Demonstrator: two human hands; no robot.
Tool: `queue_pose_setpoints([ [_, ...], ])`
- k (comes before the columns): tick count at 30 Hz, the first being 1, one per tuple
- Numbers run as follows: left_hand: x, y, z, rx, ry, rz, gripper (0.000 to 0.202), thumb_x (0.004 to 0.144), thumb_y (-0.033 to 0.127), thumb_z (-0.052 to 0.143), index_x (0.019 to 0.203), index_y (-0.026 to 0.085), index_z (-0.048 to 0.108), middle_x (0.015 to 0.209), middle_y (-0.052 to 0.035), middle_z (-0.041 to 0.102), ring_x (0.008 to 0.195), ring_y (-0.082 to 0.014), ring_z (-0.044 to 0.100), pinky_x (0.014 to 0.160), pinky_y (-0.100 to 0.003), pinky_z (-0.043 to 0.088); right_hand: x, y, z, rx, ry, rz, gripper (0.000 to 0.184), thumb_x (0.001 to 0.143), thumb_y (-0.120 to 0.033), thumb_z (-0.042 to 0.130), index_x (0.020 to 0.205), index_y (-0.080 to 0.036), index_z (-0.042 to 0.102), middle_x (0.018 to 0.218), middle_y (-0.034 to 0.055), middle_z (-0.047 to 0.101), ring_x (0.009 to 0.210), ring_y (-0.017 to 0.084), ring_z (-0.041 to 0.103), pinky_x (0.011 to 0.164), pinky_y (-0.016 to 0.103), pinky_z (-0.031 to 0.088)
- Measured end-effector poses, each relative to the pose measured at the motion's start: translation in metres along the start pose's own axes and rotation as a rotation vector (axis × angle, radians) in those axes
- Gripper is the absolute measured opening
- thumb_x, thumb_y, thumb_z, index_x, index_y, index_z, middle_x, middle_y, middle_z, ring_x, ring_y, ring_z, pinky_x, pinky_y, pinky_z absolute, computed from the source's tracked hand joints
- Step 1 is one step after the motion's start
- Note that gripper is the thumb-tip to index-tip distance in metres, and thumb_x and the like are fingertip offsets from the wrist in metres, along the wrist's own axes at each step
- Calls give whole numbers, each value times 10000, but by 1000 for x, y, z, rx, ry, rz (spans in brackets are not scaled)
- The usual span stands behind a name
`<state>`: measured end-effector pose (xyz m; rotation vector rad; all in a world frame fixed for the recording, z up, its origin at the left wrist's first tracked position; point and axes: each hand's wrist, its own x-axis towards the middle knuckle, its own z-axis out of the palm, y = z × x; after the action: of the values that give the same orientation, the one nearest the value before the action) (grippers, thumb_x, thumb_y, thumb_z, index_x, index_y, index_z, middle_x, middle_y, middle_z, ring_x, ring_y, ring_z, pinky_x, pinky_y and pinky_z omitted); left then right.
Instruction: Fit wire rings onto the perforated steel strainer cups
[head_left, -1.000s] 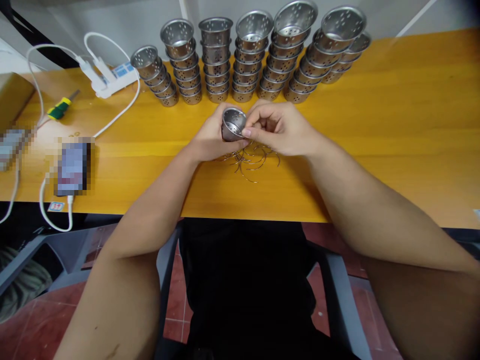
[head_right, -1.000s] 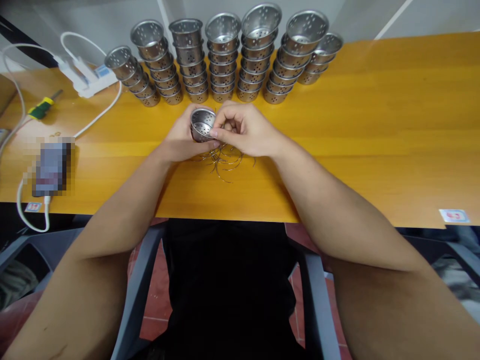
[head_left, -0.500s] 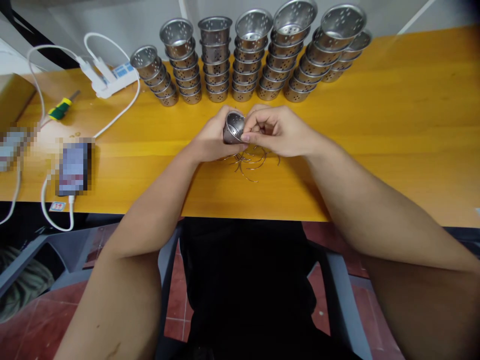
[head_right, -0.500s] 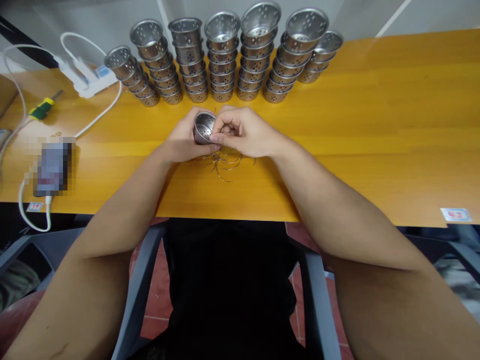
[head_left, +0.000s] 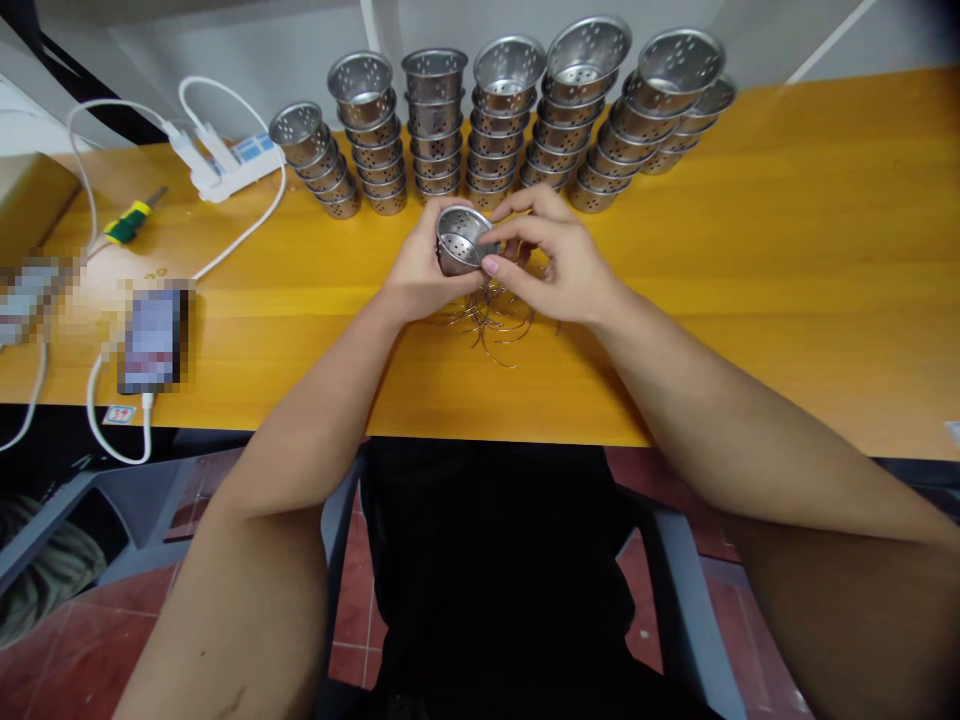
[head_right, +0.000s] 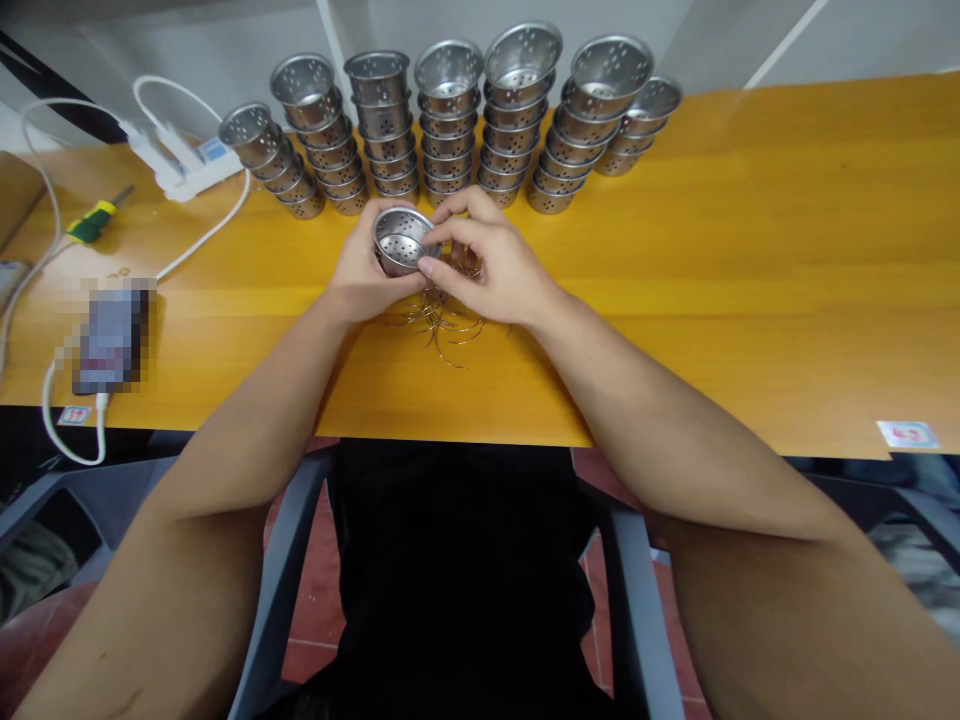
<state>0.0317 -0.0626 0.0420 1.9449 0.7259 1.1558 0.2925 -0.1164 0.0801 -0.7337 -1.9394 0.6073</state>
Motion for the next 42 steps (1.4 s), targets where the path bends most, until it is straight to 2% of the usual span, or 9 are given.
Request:
queue_pose_setpoints([
  [4, 1, 1, 4, -10, 7, -58, 1148, 666, 926, 1124, 1552, 402, 615, 1345, -26, 806, 1291, -301, 691, 1250, -621, 675, -1, 0, 4, -36, -10, -70, 563, 1043, -913, 885, 1261, -399, 963, 1501, 153, 805, 1506, 485, 734, 1317, 759, 651],
  [9, -1, 2, 5, 0, 70, 61, 1079, 791, 938, 1033, 1559, 316, 602, 1492, -121, 779, 1346, -348, 786, 1200, -605, 695, -1, 3, 3, 8, -14, -20, 667, 989, -867, 985, 1438, -382, 899, 1545, 136, 816, 1248, 413, 841, 1128, 628, 763],
  [13, -2, 2, 3, 109, 84, 32, 1047, 845, 826, 1060, 1591, 271, 579, 1506, -155, 749, 1402, -374, 798, 1213, -588, 683, -1, 1, 2, 12, -13, -18, 644, 993, -867, 985, 1389, -368, 896, 1517, 138, 826, 1175, 382, 844, 1069, 582, 782],
  [20, -3, -1, 1, -5, 42, 99, 1062, 797, 959, 1035, 1545, 357, 580, 1405, -94, 792, 1215, -302, 745, 1107, -608, 735, 0, 3, 3, 11, -40, -28, 584, 1009, -864, 969, 1312, -367, 929, 1513, 157, 814, 1315, 444, 813, 1181, 674, 736],
  [25, -3, -6, 3, -21, 13, 102, 1055, 768, 946, 1060, 1539, 420, 568, 1353, -62, 790, 1135, -280, 700, 995, -597, 713, -1, 1, 7, -28, -103, -35, 520, 1059, -828, 925, 1279, -357, 939, 1542, 154, 777, 1479, 482, 758, 1295, 736, 671],
  [29, -4, -4, 2, 43, -49, 35, 1077, 863, 1009, 948, 1672, 466, 491, 1479, -39, 801, 1326, -312, 691, 1204, -657, 652, -3, -1, 11, -35, -120, -20, 530, 1106, -816, 866, 1341, -344, 922, 1594, 162, 734, 1436, 436, 772, 1312, 664, 671],
  [32, -3, -4, 1, 66, -83, 26, 1113, 906, 1051, 891, 1722, 442, 440, 1555, -41, 778, 1518, -365, 677, 1338, -666, 595, -4, -1, 12, -42, -86, -20, 616, 1083, -848, 873, 1442, -348, 878, 1594, 169, 735, 1484, 454, 736, 1361, 684, 639],
  [36, -6, 1, 2, 68, -65, -20, 1216, 809, 1064, 983, 1679, 397, 457, 1611, -83, 746, 1503, -390, 724, 1260, -627, 694, -1, -1, 13, -72, -78, 15, 928, 990, -942, 908, 1691, -362, 728, 1688, 169, 710, 1634, 542, 631, 1431, 800, 549],
  [42, -12, 10, 5, 91, -127, 71, 1287, 954, 1087, 826, 1807, 263, 326, 1780, -213, 615, 1660, -438, 672, 1374, -648, 652, 3, -7, 6, -119, -144, 64, 1096, 958, -887, 939, 1857, -394, 554, 1825, 147, 645, 1713, 591, 574, 1478, 835, 471],
])
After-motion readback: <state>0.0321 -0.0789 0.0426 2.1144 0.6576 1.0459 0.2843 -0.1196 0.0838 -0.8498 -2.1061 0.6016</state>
